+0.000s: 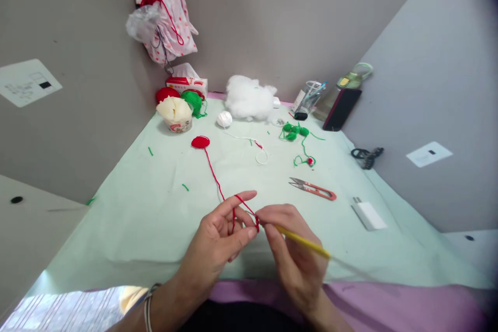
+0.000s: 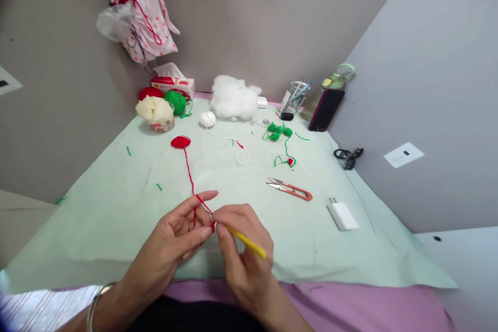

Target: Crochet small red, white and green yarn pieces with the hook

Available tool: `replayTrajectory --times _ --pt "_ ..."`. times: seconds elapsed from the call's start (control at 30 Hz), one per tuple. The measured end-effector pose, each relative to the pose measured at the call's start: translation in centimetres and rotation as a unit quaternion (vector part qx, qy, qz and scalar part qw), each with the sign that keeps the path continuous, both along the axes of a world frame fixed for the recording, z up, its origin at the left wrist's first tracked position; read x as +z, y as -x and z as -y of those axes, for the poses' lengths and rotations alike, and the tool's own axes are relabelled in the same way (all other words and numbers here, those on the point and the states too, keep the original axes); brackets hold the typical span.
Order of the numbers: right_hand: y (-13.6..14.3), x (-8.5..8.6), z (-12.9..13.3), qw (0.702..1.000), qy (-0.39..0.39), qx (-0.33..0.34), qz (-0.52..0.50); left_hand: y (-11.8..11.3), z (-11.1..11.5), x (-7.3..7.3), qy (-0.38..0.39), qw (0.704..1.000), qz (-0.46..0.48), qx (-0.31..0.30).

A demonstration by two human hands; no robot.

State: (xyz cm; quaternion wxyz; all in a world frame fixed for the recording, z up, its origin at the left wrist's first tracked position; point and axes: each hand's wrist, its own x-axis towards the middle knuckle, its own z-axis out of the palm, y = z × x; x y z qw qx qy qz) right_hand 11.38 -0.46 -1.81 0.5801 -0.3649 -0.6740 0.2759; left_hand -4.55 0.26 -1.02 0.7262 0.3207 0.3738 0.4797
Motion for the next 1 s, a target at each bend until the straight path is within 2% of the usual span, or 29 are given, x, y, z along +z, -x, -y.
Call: replayTrajectory --times 0.07,0.1,0.2,0.27,0.37,0.43,0.5,0.6,0.67,0.73,0.8,0.9,1.0 --pt "0.2 0.0 0.2 0.998 -0.045 -0.022 0.037 -0.3 0.2 0.1 0.014 1.0 -0.002 0.002" --pt "0.1 -0.1 0.2 0.999 -0.039 -0.019 0.027 -0.4 0.3 0.2 0.023 1.0 0.001 -0.002" --pt "-0.2 -0.2 -0.4 0.994 0.056 0.029 -0.086 -0.4 0.3 0.4 0.038 0.999 0.011 -0.02" --pt "-0.6 -0.1 -0.9 0.974 0.125 0.076 -0.17 -0.1 0.1 0.5 0.034 0.999 0.009 -0.025" --pt "-1.1 0.0 -1.1 0.96 0.166 0.103 -0.201 0.3 -0.2 0.5 0.014 1.0 -0.004 -0.019" --pt "-1.2 0.0 -0.7 0.979 0.129 0.061 -0.147 0.4 -0.3 0.3 -0.002 1.0 -0.024 -0.009" --pt "-1.1 -0.2 -0.3 0.998 0.046 0.005 -0.038 0.4 -0.2 0.2 -0.011 0.999 -0.039 0.001" --pt "-0.7 -0.9 0.2 0.984 -0.099 -0.069 0.129 -0.1 0.1 0.0 -0.001 0.999 -0.031 0.006" --pt "-0.4 -1.1 0.1 0.975 -0.134 -0.103 0.142 -0.4 0.3 0.1 0.023 1.0 -0.005 -0.002" --pt "-0.4 -1.1 0.0 0.989 -0.091 -0.086 0.079 -0.6 0.3 0.3 0.047 0.998 0.027 -0.018" --pt "-0.5 -0.8 -0.3 1.0 -0.004 -0.021 -0.017 -0.5 0.1 0.5 0.055 0.997 0.05 -0.035" --pt "-1.0 -0.3 -0.5 0.982 0.103 0.073 -0.141 -0.1 -0.1 0.7 0.039 0.997 0.05 -0.035" --pt "-1.4 0.2 -0.1 0.977 0.127 0.076 -0.151 0.3 -0.2 0.6 0.003 1.0 0.015 -0.027"
